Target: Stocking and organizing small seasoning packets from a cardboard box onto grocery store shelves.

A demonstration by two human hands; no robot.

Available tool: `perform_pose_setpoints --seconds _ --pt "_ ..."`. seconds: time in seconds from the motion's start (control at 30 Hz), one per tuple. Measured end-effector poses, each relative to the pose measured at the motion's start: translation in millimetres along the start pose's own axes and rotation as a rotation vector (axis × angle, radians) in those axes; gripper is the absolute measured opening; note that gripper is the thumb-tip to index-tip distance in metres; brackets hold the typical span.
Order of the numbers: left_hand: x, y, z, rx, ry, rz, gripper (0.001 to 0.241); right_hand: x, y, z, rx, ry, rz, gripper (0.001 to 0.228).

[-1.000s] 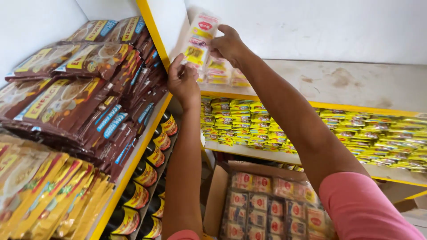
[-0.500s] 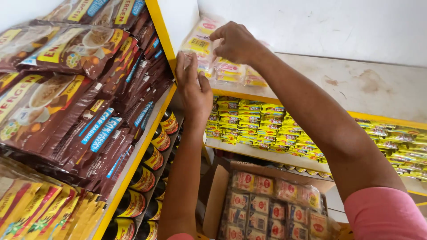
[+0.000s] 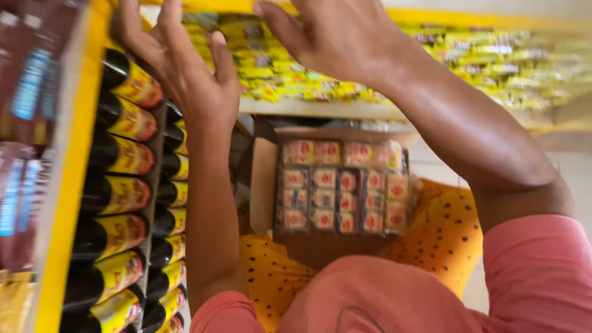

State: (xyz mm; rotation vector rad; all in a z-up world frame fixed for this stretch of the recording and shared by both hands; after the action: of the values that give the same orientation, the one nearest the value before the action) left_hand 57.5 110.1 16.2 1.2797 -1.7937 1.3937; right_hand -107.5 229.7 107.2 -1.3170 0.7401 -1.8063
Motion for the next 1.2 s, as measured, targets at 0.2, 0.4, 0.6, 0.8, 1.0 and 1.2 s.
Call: perform_pose_setpoints --seconds 0.2,0.4,0.6,0.8,1.0,1.2 --pt "-61.8 23.4 -57.4 -0.121 0.02 0.182 0.054 -123.0 -24.3 -24.6 0.271 -0.035 -0.026 0.031" --pt "-116.4 72.5 -99.1 -0.53 -0.533 0.504 0.051 -243.0 26.6 -87.8 0.434 0.407 0.153 0.026" --pt "-209.9 120.4 -131.2 -0.496 -0.222 0.626 0.046 -335.0 75.2 -146.1 0.51 0.755 0.336 0.032" --pt "-362.5 204.0 -181.1 -0.933 -0.915 0.975 0.052 -445.1 152.7 -230.9 0.24 1.158 0.473 0.043" --pt "-474.9 237.9 -236.1 -1.077 -0.677 0.858 0.065 -500.3 188.3 -251.7 0.015 1.234 0.517 0.065" --pt "-501.0 250.1 -227.7 -0.82 -0.545 0.92 0.072 -572.0 225.0 -294.3 0.059 1.349 0.432 0.069"
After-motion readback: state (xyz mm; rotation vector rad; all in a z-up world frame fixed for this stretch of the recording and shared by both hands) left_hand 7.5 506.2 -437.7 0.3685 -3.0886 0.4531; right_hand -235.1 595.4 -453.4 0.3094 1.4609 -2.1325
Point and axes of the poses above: each hand's wrist, its own x-axis towards the middle knuckle, its own y-axis out of the palm, z = x × y, the point moved 4 cm from there along x, towards the middle knuckle, and after that the axes turned 10 degrees about y, right-handed, at the moved point
